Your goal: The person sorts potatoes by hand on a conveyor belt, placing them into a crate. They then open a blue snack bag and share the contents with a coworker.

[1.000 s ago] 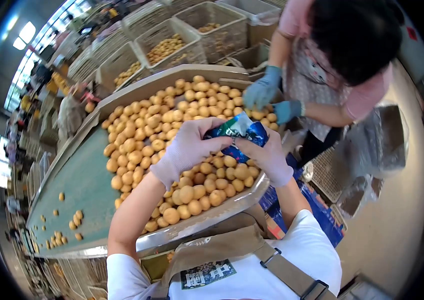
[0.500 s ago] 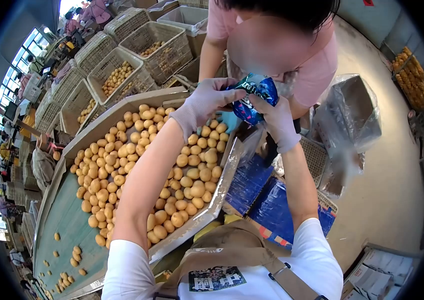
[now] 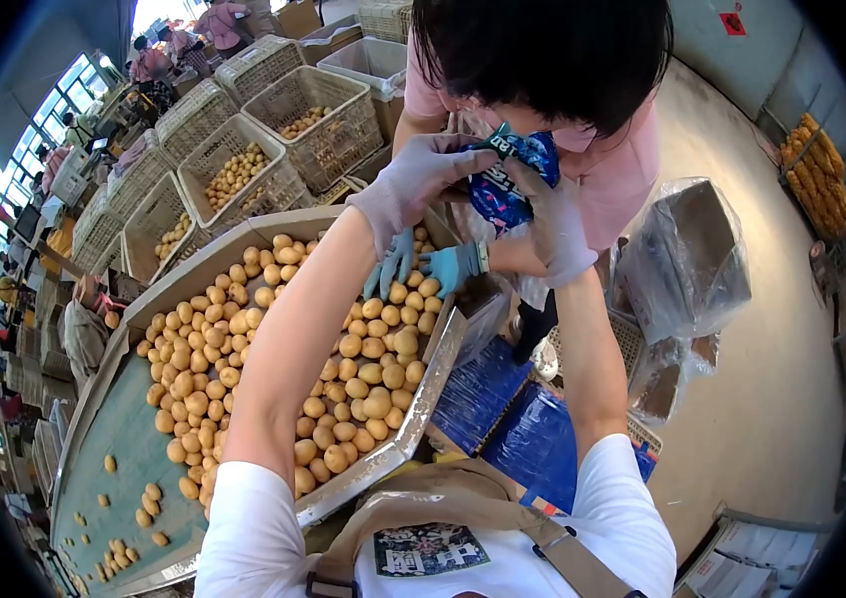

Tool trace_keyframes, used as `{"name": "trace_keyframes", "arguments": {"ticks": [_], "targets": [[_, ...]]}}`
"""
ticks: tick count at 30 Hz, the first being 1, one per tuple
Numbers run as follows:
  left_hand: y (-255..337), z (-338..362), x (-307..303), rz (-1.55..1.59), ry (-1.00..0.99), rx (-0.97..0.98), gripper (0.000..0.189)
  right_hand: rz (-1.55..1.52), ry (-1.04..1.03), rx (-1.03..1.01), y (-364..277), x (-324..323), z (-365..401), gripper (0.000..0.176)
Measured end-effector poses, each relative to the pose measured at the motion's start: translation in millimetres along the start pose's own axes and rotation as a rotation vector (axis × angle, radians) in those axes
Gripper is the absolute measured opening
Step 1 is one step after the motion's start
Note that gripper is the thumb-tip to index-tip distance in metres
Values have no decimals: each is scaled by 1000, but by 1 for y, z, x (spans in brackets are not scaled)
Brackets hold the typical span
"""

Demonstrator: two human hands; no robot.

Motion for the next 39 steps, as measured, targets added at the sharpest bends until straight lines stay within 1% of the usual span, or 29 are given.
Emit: {"name": "trace_keyframes", "arguments": {"ticks": [2,4,6,10,12,14,15,16,17,19,20,21,22,24,25,26,27,28,29,30,32,33,34,36,37,39], "targets": [[4,-4,0,-19,21,-31,38,68,32,-9,3,-2,-4,24],[9,-7,3,-53,41,-32,35,149,24,-162,13,-7,-5,24],[11,-14,5,-64,57,-23,33,149,42,-233,16,-9,-8,24],[12,-18,9,-21,113,48,28,-50,121,-190,13,2,-10,15],[14,-23,12,13,150,87,27,-93,155,-176,21,-4,-20,11],[0,-37,5,-171,84,353,28,-69,193,-156,37,-19,-36,14],[-2,-39,4,-207,72,407,28,-60,217,-130,38,-22,-39,17],[-2,-40,5,-243,63,462,29,-57,253,-71,24,-17,-33,20],[-5,-40,8,-221,74,437,29,-55,288,-12,15,-15,-29,23],[5,-34,16,-165,96,262,30,9,295,-56,9,-13,-26,23],[14,-33,19,-130,108,108,31,41,297,-75,6,-12,-28,23],[23,-29,24,-96,119,-43,33,-32,218,-47,9,-17,-33,19],[28,-24,28,-107,133,-42,31,-105,139,-20,16,-28,-39,15],[37,-14,34,-131,166,-32,28,398,55,-180,24,-44,-47,7],[30,-19,31,-146,142,31,29,970,53,-367,24,-43,-44,7],[23,-24,28,-160,118,94,30,1262,84,-549,20,-42,-42,9],[16,-33,28,-32,129,204,32,1275,116,-582,13,-37,-43,11],[10,-40,27,93,140,321,33,1170,153,-549,3,-31,-43,14],[9,-42,27,110,128,262,34,883,198,-418,-7,-21,-43,17],[8,-43,25,133,116,198,34,482,273,-295,-15,-12,-40,20],[-2,-49,20,100,116,93,31,125,299,-92,-17,-3,-34,26],[13,-29,25,84,99,58,31,-11,262,12,-8,-10,-36,28],[12,-29,25,75,86,59,29,130,238,-194,-6,-8,-35,21],[9,-18,23,-6,69,99,33,-73,226,-34,-7,-4,-25,17],[6,-16,21,3,39,66,47,-74,224,-34,-6,-1,-21,18],[3,2,26,140,101,150,57,-62,245,-31,-6,-2,-11,18]]}}
Point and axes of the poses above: each hand's wrist, its own z-axis away from the middle knuckle, its own x-axis out of the palm, y = z × x, the point moved 2 cm from there along -z, towards the middle knuckle, and after that the axes turned 4 degrees about y, right-handed, at the moved point
